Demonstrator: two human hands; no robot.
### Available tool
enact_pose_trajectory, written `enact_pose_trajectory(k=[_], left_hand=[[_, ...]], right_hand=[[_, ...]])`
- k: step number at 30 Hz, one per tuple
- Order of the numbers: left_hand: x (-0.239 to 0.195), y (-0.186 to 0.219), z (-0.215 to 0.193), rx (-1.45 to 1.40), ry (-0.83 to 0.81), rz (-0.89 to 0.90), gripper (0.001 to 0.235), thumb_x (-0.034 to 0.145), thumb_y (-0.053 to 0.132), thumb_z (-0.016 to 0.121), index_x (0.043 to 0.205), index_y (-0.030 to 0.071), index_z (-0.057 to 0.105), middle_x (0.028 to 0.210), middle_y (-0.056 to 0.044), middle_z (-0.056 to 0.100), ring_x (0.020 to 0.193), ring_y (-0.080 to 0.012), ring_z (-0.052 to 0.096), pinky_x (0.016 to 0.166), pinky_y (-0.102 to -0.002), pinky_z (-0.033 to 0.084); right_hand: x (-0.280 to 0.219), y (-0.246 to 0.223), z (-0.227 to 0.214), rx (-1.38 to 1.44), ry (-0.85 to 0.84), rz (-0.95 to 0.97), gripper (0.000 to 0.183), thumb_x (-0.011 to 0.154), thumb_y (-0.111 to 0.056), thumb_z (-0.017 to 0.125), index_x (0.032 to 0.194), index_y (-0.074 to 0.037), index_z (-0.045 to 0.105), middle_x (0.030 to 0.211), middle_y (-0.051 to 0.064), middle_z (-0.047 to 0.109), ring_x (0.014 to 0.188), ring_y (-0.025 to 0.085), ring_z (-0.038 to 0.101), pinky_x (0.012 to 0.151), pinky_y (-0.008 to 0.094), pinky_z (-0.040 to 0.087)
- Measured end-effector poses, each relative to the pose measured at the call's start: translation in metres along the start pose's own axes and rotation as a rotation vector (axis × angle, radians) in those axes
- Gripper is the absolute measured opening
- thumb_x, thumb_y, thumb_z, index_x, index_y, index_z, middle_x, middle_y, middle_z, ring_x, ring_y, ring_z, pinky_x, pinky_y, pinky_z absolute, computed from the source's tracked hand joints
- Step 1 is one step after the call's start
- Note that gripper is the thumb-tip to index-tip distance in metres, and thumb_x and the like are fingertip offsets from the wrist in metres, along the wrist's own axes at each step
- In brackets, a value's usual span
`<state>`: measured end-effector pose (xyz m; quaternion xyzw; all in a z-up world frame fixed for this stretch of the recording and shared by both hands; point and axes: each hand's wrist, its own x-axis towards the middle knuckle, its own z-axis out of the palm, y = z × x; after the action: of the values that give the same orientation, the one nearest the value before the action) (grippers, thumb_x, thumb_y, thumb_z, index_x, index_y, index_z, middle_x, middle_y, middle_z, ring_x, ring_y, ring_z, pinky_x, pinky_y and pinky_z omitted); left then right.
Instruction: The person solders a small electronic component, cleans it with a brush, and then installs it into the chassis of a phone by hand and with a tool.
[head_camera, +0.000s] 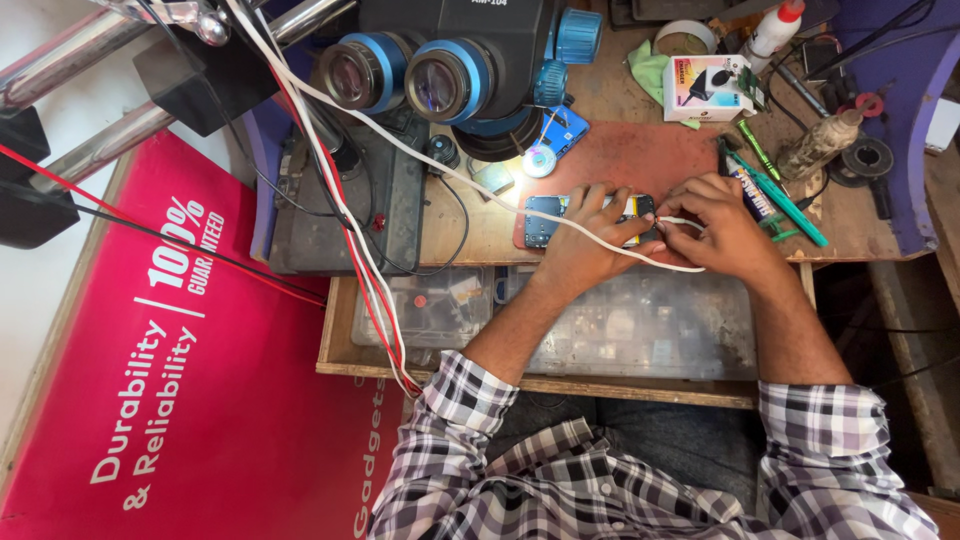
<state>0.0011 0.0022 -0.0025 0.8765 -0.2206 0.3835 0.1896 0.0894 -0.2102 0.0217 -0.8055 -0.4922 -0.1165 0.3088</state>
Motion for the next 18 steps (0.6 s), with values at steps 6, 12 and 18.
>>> enact_pose_trajectory(k=[6, 12, 18], left_hand=[[-0.0006, -0.0001, -0.0011, -0.017, -0.009, 0.001, 0.04, 0.088, 0.049, 0.074, 0.106, 0.014, 0.078, 0.12, -0.009, 0.066, 0.113, -0.031, 0.056, 0.098, -0.048, 0.044], [-0.0009, -0.0005, -0.0009, -0.029, -0.004, -0.001, 0.04, 0.086, 0.049, 0.075, 0.105, 0.014, 0.078, 0.121, -0.01, 0.065, 0.114, -0.0313, 0.055, 0.098, -0.048, 0.044], [-0.0028, -0.0022, 0.0013, -0.035, 0.021, 0.001, 0.038, 0.086, 0.047, 0.075, 0.106, 0.015, 0.079, 0.123, -0.01, 0.065, 0.118, -0.0321, 0.055, 0.099, -0.048, 0.045]], right_hand=[[0.0005, 0.0008, 0.001, -0.027, -0.025, 0.0, 0.02, 0.082, -0.016, 0.074, 0.099, -0.007, 0.069, 0.104, 0.004, 0.066, 0.105, 0.024, 0.056, 0.099, 0.04, 0.034], [0.0015, 0.0, 0.0014, -0.05, -0.013, -0.012, 0.021, 0.081, -0.015, 0.073, 0.099, -0.007, 0.068, 0.103, 0.004, 0.065, 0.105, 0.024, 0.057, 0.102, 0.041, 0.035], [0.0005, -0.0007, 0.0011, -0.072, -0.033, -0.008, 0.024, 0.08, -0.016, 0.073, 0.101, -0.006, 0.067, 0.103, 0.006, 0.064, 0.105, 0.025, 0.057, 0.101, 0.042, 0.036]])
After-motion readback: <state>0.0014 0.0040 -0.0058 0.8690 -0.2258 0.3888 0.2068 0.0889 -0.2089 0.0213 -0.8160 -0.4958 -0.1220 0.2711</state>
